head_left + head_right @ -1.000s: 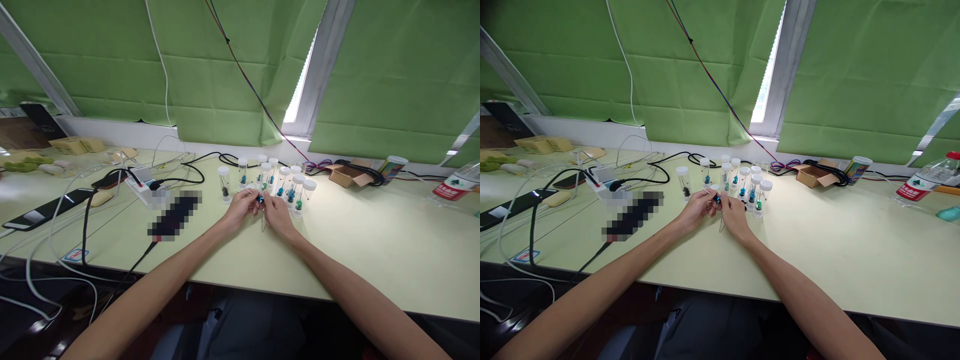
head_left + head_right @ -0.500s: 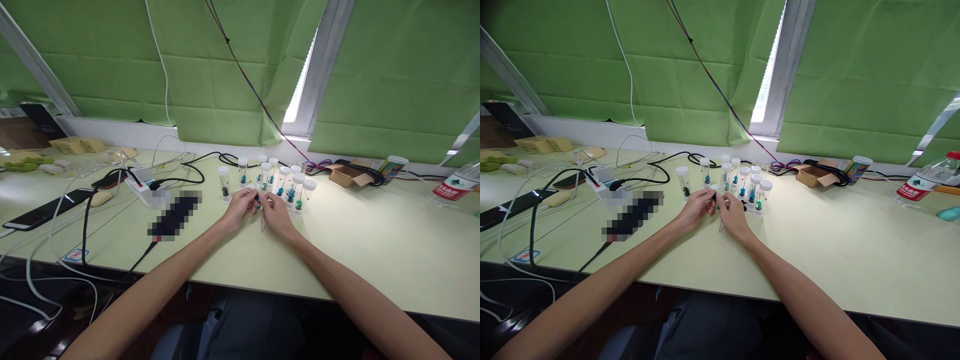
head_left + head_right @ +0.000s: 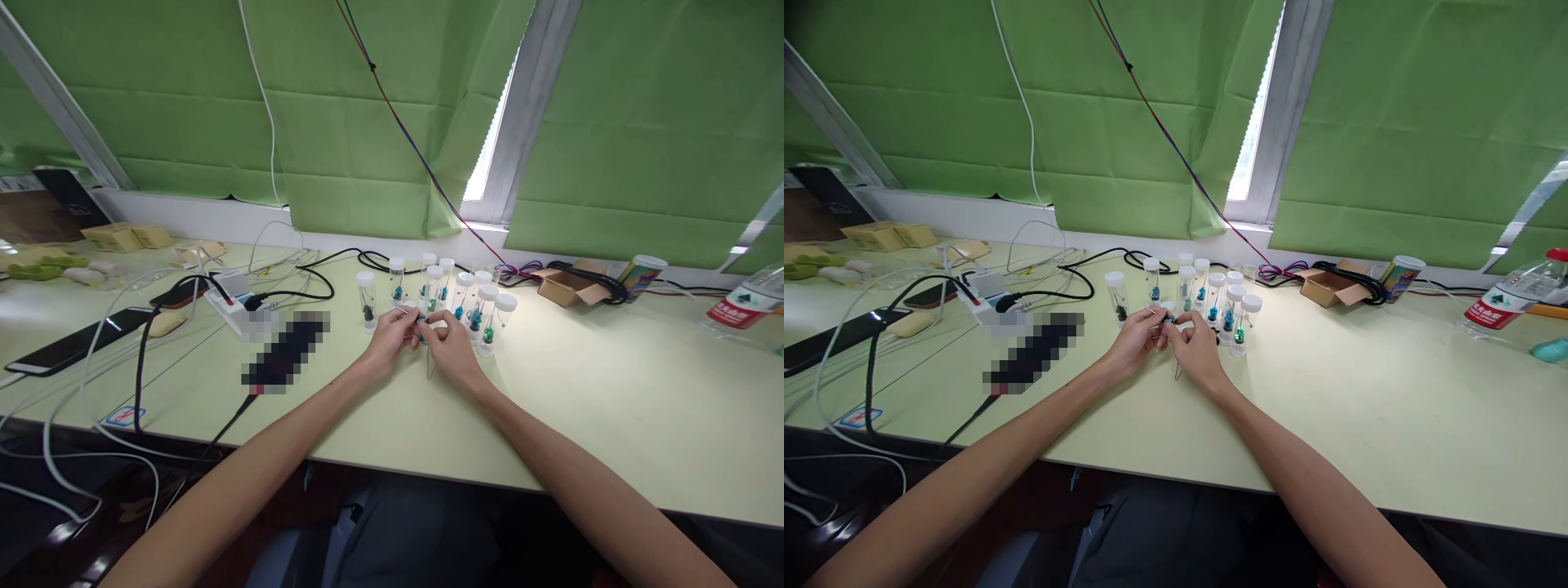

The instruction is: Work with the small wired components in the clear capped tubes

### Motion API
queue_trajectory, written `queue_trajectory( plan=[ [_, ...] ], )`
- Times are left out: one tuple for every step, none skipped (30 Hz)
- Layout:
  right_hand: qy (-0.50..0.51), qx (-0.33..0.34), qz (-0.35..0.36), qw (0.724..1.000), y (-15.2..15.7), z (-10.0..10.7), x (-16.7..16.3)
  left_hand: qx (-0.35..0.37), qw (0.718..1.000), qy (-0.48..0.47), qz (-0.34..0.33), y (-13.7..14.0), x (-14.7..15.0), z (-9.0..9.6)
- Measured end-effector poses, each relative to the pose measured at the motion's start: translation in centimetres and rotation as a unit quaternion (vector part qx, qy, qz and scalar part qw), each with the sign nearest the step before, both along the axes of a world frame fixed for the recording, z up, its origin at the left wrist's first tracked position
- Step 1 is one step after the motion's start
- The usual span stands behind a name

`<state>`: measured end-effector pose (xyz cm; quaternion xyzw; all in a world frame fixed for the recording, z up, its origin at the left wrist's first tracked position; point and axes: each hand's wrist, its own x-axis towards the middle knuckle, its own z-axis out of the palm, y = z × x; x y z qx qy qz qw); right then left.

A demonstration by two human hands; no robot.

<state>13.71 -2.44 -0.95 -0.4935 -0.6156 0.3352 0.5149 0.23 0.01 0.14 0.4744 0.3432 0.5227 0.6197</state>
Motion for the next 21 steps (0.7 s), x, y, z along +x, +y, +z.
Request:
queue_trajectory(
  plan=[
    [0.005,0.004,0.013,1.000,-0.05,0.03,-0.03,0.000,1.000,-0.001,0.004,0.02,-0.02,0.03],
    [0.012,0.009,0.025,1.000,-0.08,0.06,-0.05,-0.001,1.000,0.000,0.005,0.01,-0.04,0.06],
    [0.018,0.014,0.035,0.999,-0.09,0.08,-0.05,-0.002,1.000,0.003,0.002,-0.01,-0.07,0.10],
    [0.023,0.017,0.042,0.999,-0.07,0.07,-0.05,-0.004,1.000,0.006,-0.003,-0.05,-0.10,0.15],
    [0.026,0.017,0.048,0.998,-0.03,0.05,-0.04,-0.006,1.000,0.010,-0.010,-0.10,-0.13,0.19],
    [0.028,0.015,0.051,0.998,0.03,0.01,-0.02,-0.007,1.000,0.013,-0.016,-0.16,-0.15,0.24],
    [0.029,0.012,0.054,0.998,0.10,-0.05,0.00,-0.008,1.000,0.015,-0.020,-0.21,-0.17,0.28],
    [0.029,0.011,0.054,0.998,0.18,-0.13,0.02,-0.010,1.000,0.014,-0.023,-0.25,-0.18,0.32],
    [0.028,0.011,0.054,0.998,0.25,-0.23,0.04,-0.012,1.000,0.014,-0.025,-0.29,-0.19,0.35],
    [0.027,0.015,0.053,0.998,0.32,-0.32,0.04,-0.013,0.999,0.012,-0.026,-0.32,-0.19,0.38],
    [0.025,0.020,0.052,0.998,0.39,-0.41,0.05,-0.014,0.999,0.011,-0.027,-0.33,-0.19,0.40],
    [0.022,0.025,0.050,0.998,0.45,-0.50,0.05,-0.015,0.999,0.011,-0.028,-0.32,-0.19,0.40],
    [0.020,0.029,0.050,0.998,0.50,-0.56,0.05,-0.015,0.999,0.011,-0.029,-0.31,-0.19,0.39],
    [0.017,0.032,0.048,0.998,0.54,-0.62,0.05,-0.014,0.999,0.011,-0.031,-0.28,-0.20,0.37],
    [0.014,0.033,0.046,0.998,0.59,-0.65,0.05,-0.013,0.999,0.012,-0.033,-0.25,-0.20,0.34],
    [0.010,0.034,0.044,0.998,0.62,-0.68,0.05,-0.012,0.999,0.012,-0.034,-0.21,-0.20,0.29],
    [0.007,0.034,0.042,0.999,0.66,-0.69,0.05,-0.010,0.999,0.012,-0.036,-0.17,-0.20,0.24],
    [0.006,0.034,0.040,0.999,0.69,-0.70,0.05,-0.008,0.999,0.012,-0.036,-0.13,-0.20,0.19],
    [0.006,0.034,0.040,0.999,0.71,-0.70,0.05,-0.005,0.999,0.012,-0.036,-0.10,-0.19,0.14],
    [0.008,0.034,0.041,0.999,0.73,-0.69,0.05,-0.003,0.999,0.011,-0.036,-0.07,-0.18,0.09],
    [0.012,0.032,0.044,0.998,0.74,-0.66,0.04,0.001,0.999,0.010,-0.035,-0.03,-0.17,0.04]
  ],
)
